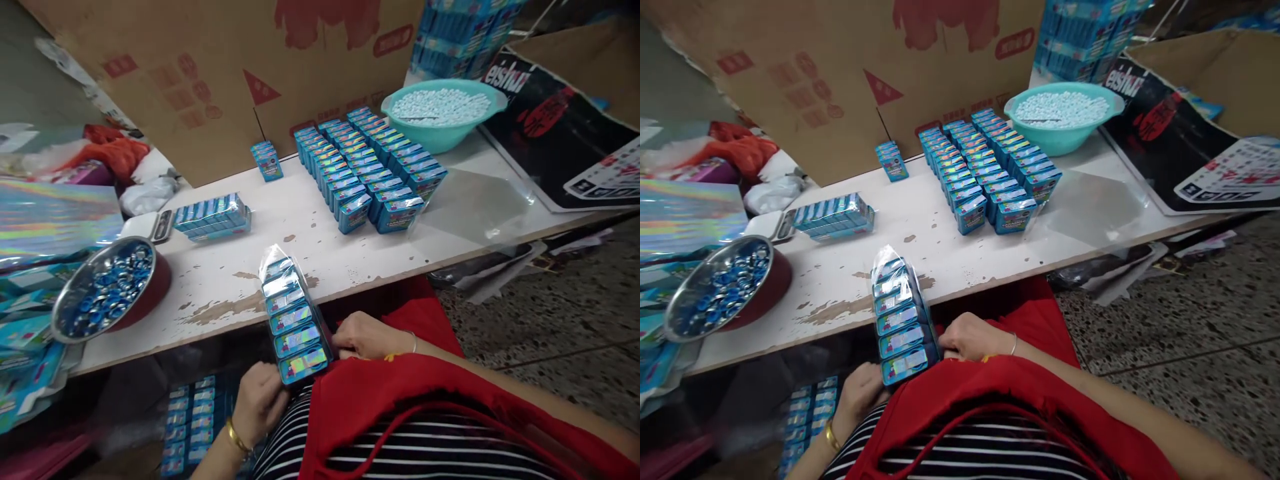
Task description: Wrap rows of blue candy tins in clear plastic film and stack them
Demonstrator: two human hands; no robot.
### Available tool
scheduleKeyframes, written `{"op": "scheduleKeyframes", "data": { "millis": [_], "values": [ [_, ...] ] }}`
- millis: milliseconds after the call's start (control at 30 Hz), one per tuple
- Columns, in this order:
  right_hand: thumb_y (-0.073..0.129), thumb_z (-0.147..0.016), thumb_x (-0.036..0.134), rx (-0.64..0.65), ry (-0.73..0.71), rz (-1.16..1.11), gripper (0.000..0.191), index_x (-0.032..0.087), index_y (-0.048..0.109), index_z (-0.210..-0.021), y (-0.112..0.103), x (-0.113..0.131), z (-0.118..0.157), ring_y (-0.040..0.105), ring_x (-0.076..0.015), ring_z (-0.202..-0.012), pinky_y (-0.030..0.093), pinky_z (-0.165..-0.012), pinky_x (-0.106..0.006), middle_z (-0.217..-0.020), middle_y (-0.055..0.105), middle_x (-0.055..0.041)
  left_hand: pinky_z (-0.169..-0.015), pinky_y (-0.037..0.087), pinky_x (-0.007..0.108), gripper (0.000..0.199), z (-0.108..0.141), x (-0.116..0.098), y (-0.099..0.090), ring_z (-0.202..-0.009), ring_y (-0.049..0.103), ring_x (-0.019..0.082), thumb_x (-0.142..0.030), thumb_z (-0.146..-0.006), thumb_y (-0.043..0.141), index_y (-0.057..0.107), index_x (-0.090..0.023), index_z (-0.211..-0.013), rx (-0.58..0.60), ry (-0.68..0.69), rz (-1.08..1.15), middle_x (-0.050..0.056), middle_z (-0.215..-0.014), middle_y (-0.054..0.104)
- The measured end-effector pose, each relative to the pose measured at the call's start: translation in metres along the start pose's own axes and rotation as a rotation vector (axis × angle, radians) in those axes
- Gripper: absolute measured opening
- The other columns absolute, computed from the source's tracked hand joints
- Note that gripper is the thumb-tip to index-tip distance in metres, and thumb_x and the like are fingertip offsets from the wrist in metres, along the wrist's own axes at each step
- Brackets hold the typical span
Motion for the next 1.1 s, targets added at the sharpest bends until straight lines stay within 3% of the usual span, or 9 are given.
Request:
{"op": "scheduleKeyframes", "data": {
  "millis": [100, 200, 467, 600, 667, 767, 867, 967, 1100],
  "values": [
    [0.051, -0.077, 0.012, 0.047, -0.01, -0.039, 0.018, 0.016, 0.051, -0.059, 0.004, 0.004, 0.002, 0.041, -0.0101, -0.05, 0.02, -0.053, -0.026, -0.054, 0.055, 0.0007, -0.056, 0.03, 0.029, 0.025, 0.007, -0.016, 0.004, -0.057, 0.046, 0.014, -0.016, -0.093, 0.038, 0.05, -0.019, -0.071, 0.005, 0.003, 0.074, 0.001, -0.06, 0.053],
    [0.052, -0.078, 0.016, 0.014, 0.084, -0.001, 0.017, 0.016, 0.056, -0.062, -0.003, -0.008, -0.01, 0.043, -0.0107, -0.051, 0.019, -0.053, -0.026, -0.057, 0.059, -0.0012, -0.055, 0.03, 0.03, 0.024, -0.013, -0.02, 0.002, -0.056, 0.046, 0.013, -0.016, -0.092, 0.041, 0.052, -0.018, -0.071, -0.05, 0.038, 0.042, 0.001, -0.059, 0.054],
    [0.046, -0.086, 0.026, -0.196, 0.519, 0.226, 0.023, 0.018, 0.063, -0.074, -0.071, -0.095, -0.045, 0.053, -0.0157, -0.066, 0.026, -0.059, -0.027, -0.073, 0.065, -0.0054, -0.056, 0.034, 0.028, 0.021, -0.087, 0.029, 0.006, -0.057, 0.049, 0.013, -0.016, -0.089, 0.051, 0.056, -0.017, -0.069, -0.252, -0.116, -0.121, 0.001, -0.06, 0.054],
    [0.041, -0.09, 0.042, -0.462, 0.627, -0.212, 0.036, 0.018, 0.056, -0.068, -0.081, -0.105, -0.021, 0.05, -0.0156, -0.061, 0.032, -0.06, -0.028, -0.061, 0.054, -0.002, -0.062, 0.041, 0.028, 0.007, -0.087, 0.028, 0.016, -0.067, 0.057, 0.015, -0.02, -0.088, 0.055, 0.061, -0.017, -0.089, -0.173, -0.091, 0.017, 0.004, -0.073, 0.062],
    [0.034, -0.091, 0.058, -0.537, 0.619, -0.547, 0.05, 0.018, 0.054, -0.068, -0.069, -0.096, -0.018, 0.05, -0.0157, -0.063, 0.037, -0.062, -0.028, -0.063, 0.051, -0.0018, -0.063, 0.041, 0.028, 0.007, -0.08, 0.035, 0.006, -0.067, 0.055, 0.015, -0.023, -0.087, 0.058, 0.06, -0.018, -0.091, -0.263, -0.142, 0.091, 0.003, -0.073, 0.06],
    [0.04, -0.083, 0.074, -0.545, 0.625, -0.828, 0.058, 0.018, 0.052, -0.07, -0.045, -0.077, -0.028, 0.047, -0.0157, -0.067, 0.039, -0.06, -0.028, -0.07, 0.05, -0.0018, -0.069, 0.043, 0.029, 0.012, -0.062, 0.079, -0.028, -0.073, 0.053, 0.016, -0.028, -0.088, 0.056, 0.057, -0.017, -0.091, -0.576, -0.404, 0.105, 0.004, -0.078, 0.056],
    [0.052, -0.078, 0.072, -0.596, 0.629, -0.909, 0.055, 0.018, 0.048, -0.066, -0.035, -0.067, -0.042, 0.043, -0.015, -0.07, 0.038, -0.064, -0.028, -0.07, 0.046, -0.0005, -0.091, 0.041, 0.036, 0.038, -0.053, 0.142, -0.06, -0.107, 0.052, 0.022, -0.041, -0.089, 0.052, 0.053, -0.014, -0.116, -0.769, -0.641, 0.069, 0.014, -0.114, 0.056],
    [0.059, -0.075, 0.068, -0.652, 0.628, -0.987, 0.053, 0.018, 0.046, -0.063, -0.032, -0.067, -0.049, 0.041, -0.0146, -0.072, 0.037, -0.067, -0.028, -0.07, 0.044, 0.0, -0.102, 0.036, 0.039, 0.059, -0.068, 0.212, -0.071, -0.119, 0.049, 0.025, -0.06, -0.085, 0.049, 0.055, -0.013, -0.12, -0.705, -0.747, 0.313, 0.017, -0.124, 0.055],
    [0.064, -0.07, 0.066, -0.616, 0.638, -1.141, 0.052, 0.017, 0.047, -0.063, -0.033, -0.074, -0.051, 0.041, -0.0133, -0.07, 0.036, -0.068, -0.027, -0.069, 0.044, 0.0011, -0.082, 0.046, 0.033, 0.065, -0.082, 0.263, -0.055, -0.081, 0.059, 0.02, -0.074, -0.068, 0.057, 0.068, -0.011, -0.08, -0.583, -0.839, 0.787, 0.01, -0.082, 0.065]
  ]
}}
Point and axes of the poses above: each hand's wrist, its own z-axis away from the middle knuckle, its own y-axis out of the palm, x = y × z, the point moved 9 cm from there along -z, towards the middle knuckle
